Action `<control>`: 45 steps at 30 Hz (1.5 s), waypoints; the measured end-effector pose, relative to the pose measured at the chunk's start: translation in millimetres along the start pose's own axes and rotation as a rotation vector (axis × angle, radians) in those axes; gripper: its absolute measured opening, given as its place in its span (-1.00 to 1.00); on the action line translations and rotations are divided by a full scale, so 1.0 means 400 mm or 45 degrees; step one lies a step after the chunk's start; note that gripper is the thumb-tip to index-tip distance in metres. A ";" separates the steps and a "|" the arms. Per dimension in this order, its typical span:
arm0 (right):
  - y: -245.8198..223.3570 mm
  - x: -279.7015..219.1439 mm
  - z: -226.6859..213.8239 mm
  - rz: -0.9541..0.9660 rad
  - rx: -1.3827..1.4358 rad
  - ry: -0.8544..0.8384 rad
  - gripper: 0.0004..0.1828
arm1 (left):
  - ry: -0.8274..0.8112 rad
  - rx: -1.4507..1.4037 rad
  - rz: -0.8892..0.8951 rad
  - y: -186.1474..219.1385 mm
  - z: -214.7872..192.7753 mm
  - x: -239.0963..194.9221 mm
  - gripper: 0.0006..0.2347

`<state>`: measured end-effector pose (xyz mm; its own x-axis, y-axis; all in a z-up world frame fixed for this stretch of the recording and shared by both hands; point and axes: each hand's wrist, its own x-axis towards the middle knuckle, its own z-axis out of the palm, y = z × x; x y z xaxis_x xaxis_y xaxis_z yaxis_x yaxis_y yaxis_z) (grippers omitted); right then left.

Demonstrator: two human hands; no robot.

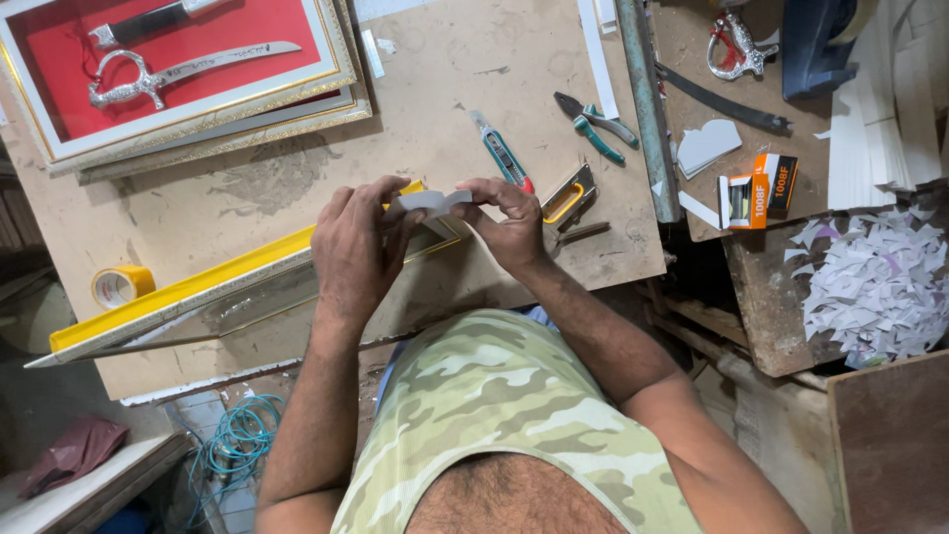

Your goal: The person assembles a picture frame by applying yellow tape to the edges of a cardboard backing, inserting white corner pieces, and securing them with a staple gun. The person repeats this process for multiple frames, stacking the finished units on the floor.

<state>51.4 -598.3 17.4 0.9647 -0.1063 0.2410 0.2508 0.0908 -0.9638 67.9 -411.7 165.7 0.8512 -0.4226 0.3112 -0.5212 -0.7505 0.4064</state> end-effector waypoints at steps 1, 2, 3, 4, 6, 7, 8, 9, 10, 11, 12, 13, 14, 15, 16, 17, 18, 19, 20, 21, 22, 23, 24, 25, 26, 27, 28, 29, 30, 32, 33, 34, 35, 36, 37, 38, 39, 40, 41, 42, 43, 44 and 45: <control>0.002 -0.001 0.003 0.004 0.011 0.005 -0.73 | 0.011 0.017 0.021 -0.004 0.003 0.001 -0.66; 0.006 -0.002 0.006 0.007 0.023 0.010 -0.76 | 0.023 0.033 0.042 -0.007 0.006 0.001 -0.66; 0.010 -0.006 0.007 0.015 0.041 0.019 -0.77 | 0.033 0.049 0.060 -0.008 0.008 -0.002 -0.66; 0.014 -0.010 0.009 0.023 0.060 0.028 -0.77 | 0.045 0.042 0.081 -0.010 0.010 -0.004 -0.68; 0.020 -0.010 0.004 0.032 0.056 0.033 -0.78 | 0.075 0.028 0.119 -0.010 0.014 -0.005 -0.72; 0.020 -0.010 0.004 0.033 0.034 0.030 -0.78 | 0.062 0.048 0.070 -0.008 0.014 -0.007 -0.75; 0.018 -0.009 0.006 0.034 0.012 0.026 -0.78 | 0.049 0.069 0.020 -0.004 0.015 -0.009 -0.77; 0.014 -0.008 0.009 0.044 0.030 0.035 -0.78 | 0.037 0.091 -0.031 0.000 0.015 -0.010 -0.79; 0.007 -0.006 0.013 0.055 0.047 0.043 -0.78 | 0.037 0.046 -0.061 0.003 0.014 -0.009 -0.81; -0.001 -0.005 0.017 0.066 0.063 0.053 -0.78 | 0.037 0.000 -0.091 0.006 0.012 -0.009 -0.83; -0.011 -0.007 0.024 0.097 0.061 0.098 -0.74 | 0.037 -0.046 -0.120 0.009 0.010 -0.008 -0.85; -0.024 -0.008 0.033 0.124 0.059 0.141 -0.70 | 0.065 -0.031 -0.076 0.011 0.008 -0.005 -0.85; -0.037 -0.009 0.042 0.150 0.057 0.185 -0.66 | 0.093 -0.017 -0.032 0.013 0.004 -0.002 -0.85; -0.052 -0.011 0.050 0.005 -0.112 0.260 -0.66 | 0.119 -0.005 0.012 0.014 0.001 0.002 -0.84; -0.066 -0.013 0.058 -0.141 -0.282 0.334 -0.67 | 0.082 0.013 0.027 0.014 -0.003 0.006 -0.85; -0.079 -0.017 0.061 -0.284 -0.452 0.404 -0.67 | 0.045 0.031 0.039 0.015 -0.006 0.008 -0.86; -0.091 -0.020 0.061 -0.367 -0.553 0.362 -0.68 | 0.007 0.048 0.050 0.017 -0.009 0.007 -0.86; -0.101 -0.020 0.060 -0.453 -0.655 0.318 -0.69 | -0.005 0.048 0.058 0.019 -0.010 0.008 -0.85; -0.111 -0.020 0.061 -0.538 -0.756 0.273 -0.69 | -0.018 0.048 0.065 0.021 -0.013 0.008 -0.85; -0.119 -0.020 0.060 -0.499 -0.679 0.243 -0.70 | -0.029 0.047 0.071 0.023 -0.016 0.006 -0.84; -0.126 -0.020 0.057 -0.460 -0.603 0.213 -0.71 | -0.045 0.049 0.069 0.027 -0.018 0.004 -0.82; -0.131 -0.018 0.051 -0.421 -0.527 0.178 -0.73 | -0.058 0.049 0.064 0.032 -0.019 0.000 -0.80; -0.134 -0.013 0.043 -0.395 -0.470 0.087 -0.70 | -0.071 0.050 0.058 0.036 -0.021 -0.004 -0.78; -0.137 -0.009 0.029 -0.367 -0.414 -0.006 -0.67 | -0.084 0.032 0.057 0.042 -0.024 -0.012 -0.76; -0.138 -0.004 0.016 -0.339 -0.359 -0.099 -0.63 | -0.097 0.015 0.055 0.046 -0.028 -0.022 -0.74; -0.137 0.008 0.003 -0.344 -0.325 -0.186 -0.66 | -0.109 -0.003 0.053 0.052 -0.031 -0.031 -0.73; -0.135 0.021 -0.009 -0.349 -0.291 -0.273 -0.69 | -0.125 -0.002 0.034 0.059 -0.032 -0.041 -0.73; -0.136 0.028 -0.018 -0.355 -0.253 -0.363 -0.71 | -0.137 0.003 0.012 0.066 -0.033 -0.055 -0.74; -0.139 0.031 -0.026 -0.361 -0.257 -0.435 -0.71 | -0.149 0.007 -0.010 0.071 -0.036 -0.071 -0.74; -0.151 0.039 -0.039 -0.380 -0.261 -0.579 -0.72 | -0.201 0.036 0.066 0.063 -0.055 -0.101 -0.66; -0.160 0.040 -0.043 -0.368 -0.293 -0.606 -0.72 | -0.220 0.052 0.098 0.054 -0.066 -0.119 -0.61; -0.173 0.032 -0.045 -0.357 -0.325 -0.632 -0.72 | -0.176 0.149 0.063 0.039 -0.083 -0.140 -0.55; -0.187 0.021 -0.045 -0.341 -0.355 -0.661 -0.72 | -0.137 0.244 0.021 0.019 -0.107 -0.169 -0.49; -0.199 0.014 -0.045 -0.357 -0.374 -0.655 -0.72 | -0.099 0.339 -0.022 -0.003 -0.135 -0.201 -0.42; -0.210 0.005 -0.045 -0.370 -0.392 -0.646 -0.71 | -0.120 0.431 -0.129 -0.028 -0.173 -0.242 -0.40; -0.218 -0.002 -0.046 -0.384 -0.410 -0.637 -0.71 | -0.142 0.522 -0.238 -0.052 -0.216 -0.286 -0.38; -0.226 -0.010 -0.047 -0.425 -0.458 -0.658 -0.72 | -0.179 0.501 -0.388 -0.072 -0.252 -0.331 -0.43; -0.232 -0.020 -0.050 -0.467 -0.506 -0.679 -0.72 | -0.218 0.477 -0.537 -0.077 -0.264 -0.376 -0.47; -0.235 -0.030 -0.051 -0.509 -0.557 -0.695 -0.72 | -0.176 0.497 -0.540 -0.072 -0.254 -0.421 -0.49; -0.232 -0.042 -0.050 -0.543 -0.584 -0.732 -0.73 | -0.134 0.518 -0.543 -0.064 -0.239 -0.463 -0.50; -0.227 -0.056 -0.051 -0.575 -0.613 -0.770 -0.73 | -0.094 0.537 -0.547 -0.057 -0.219 -0.504 -0.52; -0.213 -0.067 -0.052 -0.607 -0.640 -0.808 -0.73 | -0.085 0.580 -0.587 -0.051 -0.190 -0.541 -0.53; -0.192 -0.075 -0.053 -0.646 -0.690 -0.826 -0.78 | -0.079 0.622 -0.631 -0.043 -0.151 -0.573 -0.53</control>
<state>1.5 -623.3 81.5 0.6506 0.5711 0.5006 0.7327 -0.2987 -0.6115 -122.1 -271.2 139.1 0.9910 0.0116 0.1334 0.0049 -0.9987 0.0507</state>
